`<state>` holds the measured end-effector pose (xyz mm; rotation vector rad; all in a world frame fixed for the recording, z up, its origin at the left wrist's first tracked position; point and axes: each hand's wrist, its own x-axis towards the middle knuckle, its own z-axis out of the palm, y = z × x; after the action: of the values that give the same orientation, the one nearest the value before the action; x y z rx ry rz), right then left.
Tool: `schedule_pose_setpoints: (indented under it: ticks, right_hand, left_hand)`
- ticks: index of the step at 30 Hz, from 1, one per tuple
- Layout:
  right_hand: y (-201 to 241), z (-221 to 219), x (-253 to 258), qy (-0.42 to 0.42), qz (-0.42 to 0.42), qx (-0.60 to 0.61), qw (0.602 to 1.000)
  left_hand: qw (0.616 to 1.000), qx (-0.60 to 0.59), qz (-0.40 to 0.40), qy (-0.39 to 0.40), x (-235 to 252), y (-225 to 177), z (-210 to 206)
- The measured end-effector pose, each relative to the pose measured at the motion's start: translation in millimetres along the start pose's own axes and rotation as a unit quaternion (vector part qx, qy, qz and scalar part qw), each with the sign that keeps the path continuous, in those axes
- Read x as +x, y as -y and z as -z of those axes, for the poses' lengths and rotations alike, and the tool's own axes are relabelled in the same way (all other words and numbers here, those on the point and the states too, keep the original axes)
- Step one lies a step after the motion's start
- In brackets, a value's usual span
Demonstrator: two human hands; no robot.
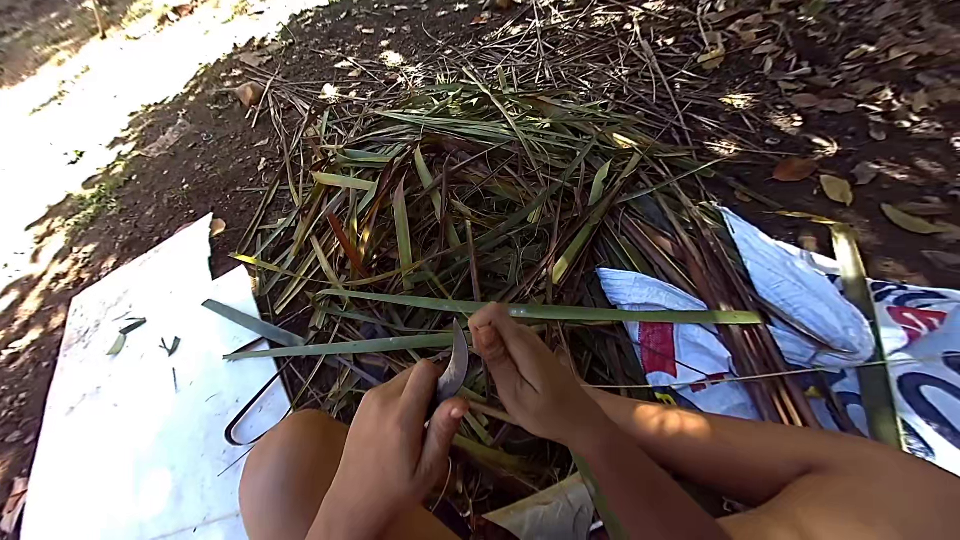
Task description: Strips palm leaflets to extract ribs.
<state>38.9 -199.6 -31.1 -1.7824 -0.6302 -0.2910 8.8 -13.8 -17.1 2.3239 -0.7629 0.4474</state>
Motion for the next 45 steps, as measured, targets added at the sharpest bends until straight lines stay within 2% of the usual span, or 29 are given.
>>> schedule_pose_setpoints:
  ticks: [3,7,12,15,18,23,26,34,36,39,42,45]
  right_hand:
    - [-2,0,2,0.017,0.005,-0.012,1.0]
    - [-2,1,-1,0.043,0.043,0.06,0.996]
    - [1,2,-2,0.087,0.044,0.12,0.988]
    - [1,4,-7,0.114,0.003,0.213,0.97]
    - [0,7,-12,0.143,-0.051,0.316,0.936]
    - [-2,14,-15,0.175,-0.099,0.402,0.893]
    - [-3,17,-16,0.183,-0.108,0.411,0.887]
    - [-11,23,-23,0.197,-0.083,0.361,0.908]
    - [-15,24,-23,0.209,-0.076,0.366,0.904]
    - [-19,26,-24,0.232,-0.078,0.385,0.89]
    - [-21,25,-25,0.25,-0.077,0.408,0.875]
    - [-22,24,-26,0.271,-0.075,0.447,0.849]
  left_hand:
    - [1.0,0.018,0.002,0.009,-2,2,-1]
    - [0.999,0.036,0.012,0.03,-4,3,0]
    - [0.999,0.029,0.007,0.036,-5,3,2]
    - [0.999,0.019,-0.002,0.048,-7,5,3]
    - [0.998,0.018,-0.007,0.051,-9,6,4]
    - [0.999,0.034,0.03,0.028,-8,9,10]
    - [0.998,0.033,0.043,0.023,-9,11,13]
    - [0.998,0.016,0.054,0.01,-8,12,17]
    - [0.998,-0.017,0.055,0.003,-7,13,19]
    - [0.985,-0.162,0.054,0.011,-7,13,19]
    - [0.95,-0.305,0.061,0.024,-6,10,22]
    - [0.904,-0.411,0.116,0.018,-5,5,25]
